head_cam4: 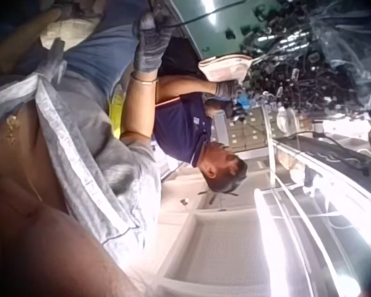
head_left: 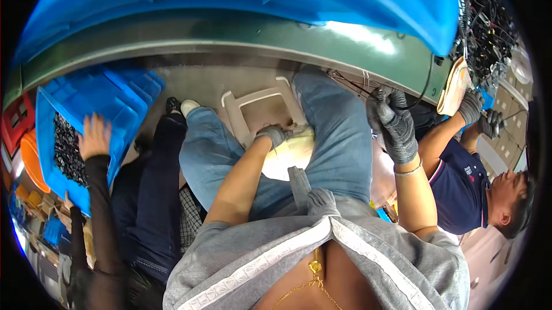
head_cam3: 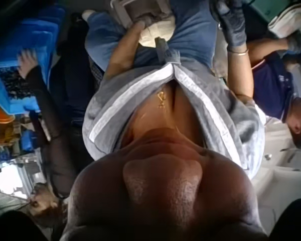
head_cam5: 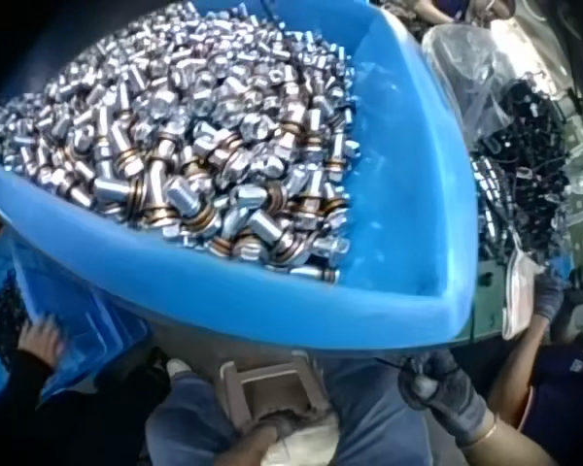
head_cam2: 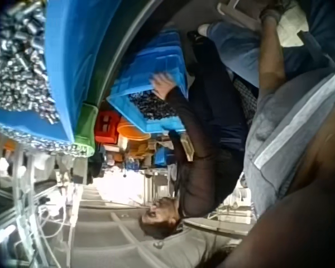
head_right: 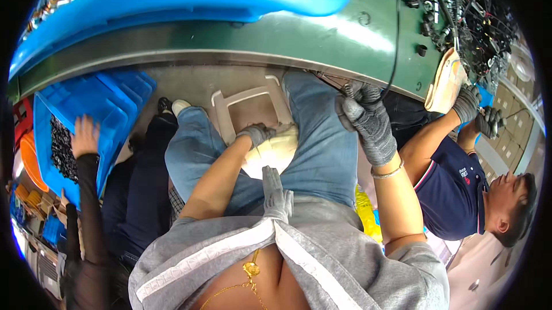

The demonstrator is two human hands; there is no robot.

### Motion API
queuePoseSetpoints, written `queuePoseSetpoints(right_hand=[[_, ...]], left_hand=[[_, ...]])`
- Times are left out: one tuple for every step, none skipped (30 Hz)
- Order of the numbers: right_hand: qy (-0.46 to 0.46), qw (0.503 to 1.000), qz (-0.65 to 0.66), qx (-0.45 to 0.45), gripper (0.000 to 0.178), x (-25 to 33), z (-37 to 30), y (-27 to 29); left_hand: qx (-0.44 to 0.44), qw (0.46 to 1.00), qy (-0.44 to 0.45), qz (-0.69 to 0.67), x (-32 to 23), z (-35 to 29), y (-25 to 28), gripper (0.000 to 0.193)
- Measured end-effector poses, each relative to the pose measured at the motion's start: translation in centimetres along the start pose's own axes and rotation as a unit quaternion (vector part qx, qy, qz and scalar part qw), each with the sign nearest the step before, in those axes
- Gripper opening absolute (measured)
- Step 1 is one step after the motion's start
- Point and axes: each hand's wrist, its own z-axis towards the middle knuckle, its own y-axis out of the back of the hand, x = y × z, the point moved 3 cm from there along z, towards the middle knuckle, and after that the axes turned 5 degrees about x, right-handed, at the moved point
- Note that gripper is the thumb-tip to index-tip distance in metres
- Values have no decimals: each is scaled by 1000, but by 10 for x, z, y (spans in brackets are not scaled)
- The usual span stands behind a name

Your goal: Assembling small hardware components at a workstation.

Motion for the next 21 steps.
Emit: queuePoseSetpoints(right_hand=[[12, 998, 12, 52, 36, 2, 12, -17], [23, 997, 9, 74, 37, 2, 16, -19], [72, 996, -8, 58, 34, -6, 16, -12], [82, 995, -7, 48, 34, -7, 16, -5], [88, 994, 22, 66, 32, -10, 16, -4], [96, 990, 49, 86, 31, -9, 15, -3], [66, 996, 34, 48, 29, -13, 15, 3], [74, 996, 40, 41, 29, -9, 14, 1], [66, 994, 68, 50, 28, -4, 15, -3], [58, 992, 95, 61, 27, 1, 15, -4], [46, 993, 78, 70, 29, 3, 17, -1], [53, 993, 84, 68, 29, 9, 15, 0], [41, 993, 77, 78, 29, 16, 12, -2], [31, 993, 70, 92, 30, 19, 12, -4], [36, 985, 118, 117, 33, 11, 17, -6], [50, 982, 121, 136, 33, 15, 20, -11], [69, 981, 112, 141, 35, 15, 19, -14], [79, 984, 103, 120, 36, 2, 19, -6], [79, 983, 112, 119, 38, -1, 20, -1], [87, 982, 116, 121, 38, -2, 19, 3], [101, 978, 129, 130, 38, -2, 20, 0]], left_hand=[[115, 992, 25, -47, -89, 21, -37, 55], [182, 969, -68, -153, -90, 53, -24, 61], [96, 986, -46, -124, -83, 65, -12, 63], [9, 995, -25, -95, -75, 75, 0, 65], [26, 996, -27, -81, -80, 75, 23, 65], [41, 996, -28, -68, -89, 70, 49, 65], [33, 996, -36, -81, -91, 77, 54, 65], [32, 996, -38, -69, -88, 78, 58, 65], [35, 997, -49, -38, -84, 83, 60, 54], [39, 998, -58, -8, -82, 87, 62, 45], [27, 996, -82, 17, -87, 87, 73, 43], [24, 995, -94, 0, -87, 83, 82, 43], [46, 997, -47, -47, -88, 84, 93, 45], [62, 994, 4, -95, -85, 85, 105, 46], [51, 995, 11, -88, -71, 96, 104, 46], [-18, 994, 3, -104, -40, 112, 96, 48], [-78, 990, -12, -115, -23, 118, 93, 49], [-46, 995, -18, -89, -58, 91, 118, 49], [-19, 998, -16, -60, -94, 45, 156, 49], [4, 999, -12, -34, -129, -8, 197, 50], [-19, 989, -72, 130, -139, -37, 214, 50]])
